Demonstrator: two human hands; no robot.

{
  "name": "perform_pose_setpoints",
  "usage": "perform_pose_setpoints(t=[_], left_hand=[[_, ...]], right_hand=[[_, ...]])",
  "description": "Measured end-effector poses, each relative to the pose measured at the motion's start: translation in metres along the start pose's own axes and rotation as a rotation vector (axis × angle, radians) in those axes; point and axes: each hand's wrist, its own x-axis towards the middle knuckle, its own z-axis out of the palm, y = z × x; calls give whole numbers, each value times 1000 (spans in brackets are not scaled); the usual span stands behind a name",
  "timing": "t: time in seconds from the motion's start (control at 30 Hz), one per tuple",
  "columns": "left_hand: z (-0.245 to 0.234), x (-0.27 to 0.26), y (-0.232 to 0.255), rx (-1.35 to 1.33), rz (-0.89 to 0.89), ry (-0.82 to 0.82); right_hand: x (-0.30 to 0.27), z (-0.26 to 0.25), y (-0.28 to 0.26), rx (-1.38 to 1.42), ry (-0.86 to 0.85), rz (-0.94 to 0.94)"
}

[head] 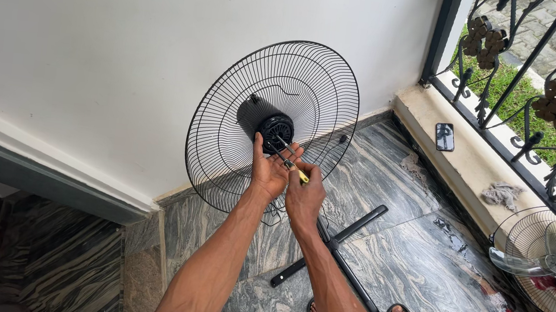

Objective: The person disassembles a standing fan using a screwdriver. They remove the front grille, then the fan blades, and finally the rear grille, placing each part on the floor.

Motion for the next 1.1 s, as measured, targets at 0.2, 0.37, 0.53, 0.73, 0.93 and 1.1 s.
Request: perform_pose_setpoints(t=[0.2, 0.37, 0.53, 0.73, 0.93, 1.1], left_hand=[[-3, 3, -1, 7, -15, -18], [-1, 6, -1, -2, 5, 1], [-8, 11, -2, -5, -7, -38], [-10, 12, -1, -22, -7, -30], [-9, 11, -3, -13, 13, -76], [-7, 10, -2, -42, -1, -15]], right_hand=[[6, 4, 7, 37, 18, 23], [6, -1, 4, 5, 25, -156], [9, 2, 5, 101, 17, 71], [21, 6, 20, 90, 96, -94], [18, -4, 1, 149, -14, 86], [22, -2, 5, 150, -3, 40]])
